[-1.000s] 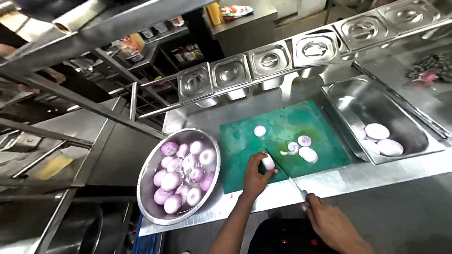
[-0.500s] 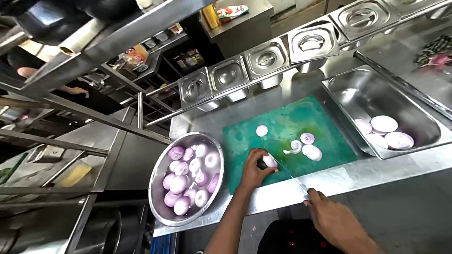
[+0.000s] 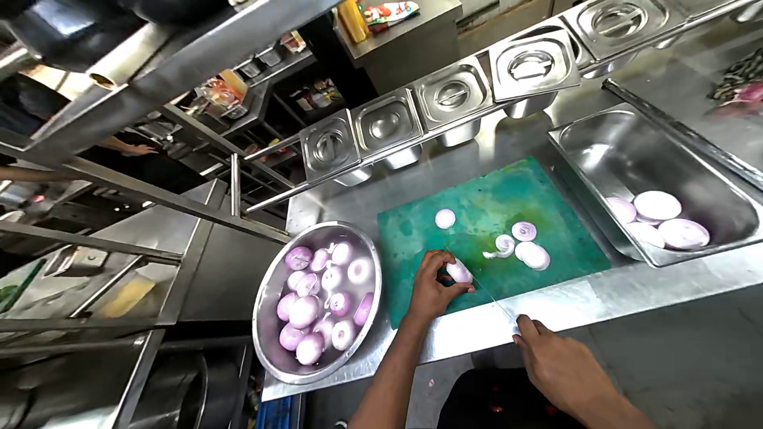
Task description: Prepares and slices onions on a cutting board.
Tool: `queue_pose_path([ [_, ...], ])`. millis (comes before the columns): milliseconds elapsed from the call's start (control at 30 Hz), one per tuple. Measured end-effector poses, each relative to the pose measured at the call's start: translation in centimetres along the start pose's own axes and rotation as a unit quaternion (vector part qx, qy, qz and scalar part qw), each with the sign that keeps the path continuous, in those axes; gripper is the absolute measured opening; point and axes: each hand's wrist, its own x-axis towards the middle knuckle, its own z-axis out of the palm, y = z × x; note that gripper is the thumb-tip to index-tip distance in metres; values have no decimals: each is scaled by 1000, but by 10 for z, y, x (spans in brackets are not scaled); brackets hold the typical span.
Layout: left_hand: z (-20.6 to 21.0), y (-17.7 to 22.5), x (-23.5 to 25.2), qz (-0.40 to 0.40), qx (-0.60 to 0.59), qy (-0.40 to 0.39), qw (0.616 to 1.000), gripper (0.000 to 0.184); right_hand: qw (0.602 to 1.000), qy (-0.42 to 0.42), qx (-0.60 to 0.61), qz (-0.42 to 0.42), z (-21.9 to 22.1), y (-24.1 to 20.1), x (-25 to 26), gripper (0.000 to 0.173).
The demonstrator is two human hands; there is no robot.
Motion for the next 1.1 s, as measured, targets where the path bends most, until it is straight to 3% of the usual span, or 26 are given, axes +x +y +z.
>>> queue_pose_path([
  [133,2,1,-1,8,0,5,1000,56,996,-85,22,17,-15,-12,28,38],
  [300,3,0,-3,16,13,10,1000,57,990,-135,40,27,-21,-15,45,41],
  [433,4,2,-6,9,13,18,1000,56,983,-160,62,59,-4,9,-4,42],
  [567,8,0,-9,-22,20,48,998,58,985,-132,88,62,13,37,-51,43],
  [633,11,-2,-7,-24,41,67,997,58,972,-136,183,51,17,53,-50,42],
  [667,13,-3,-5,-25,39,80,996,57,942,-155,292,58,17,64,-44,39],
  [700,16,-3,-1,-30,23,101,994,56,877,-168,444,71,16,73,-38,35],
  [767,26,-2,5,-47,-21,157,986,53,630,-196,745,98,13,87,-29,29],
  [800,31,-3,7,-42,-34,186,981,49,517,-211,825,89,10,93,-26,32],
  [833,35,-5,10,-30,-44,211,976,43,453,-213,862,74,6,96,-22,34],
  [867,38,-6,13,-18,-59,229,971,35,442,-205,871,66,1,97,-18,35],
  [933,40,-6,12,-7,-88,247,965,22,511,-181,835,91,-7,92,-16,34],
  [1000,37,-8,6,-10,-138,223,965,11,680,-153,706,127,-12,79,-12,31],
  [1067,31,-14,-1,2,-175,166,970,16,878,-158,441,101,-14,64,-4,36],
  [1100,27,-18,-4,11,-181,135,974,22,933,-160,312,86,-15,54,0,39],
])
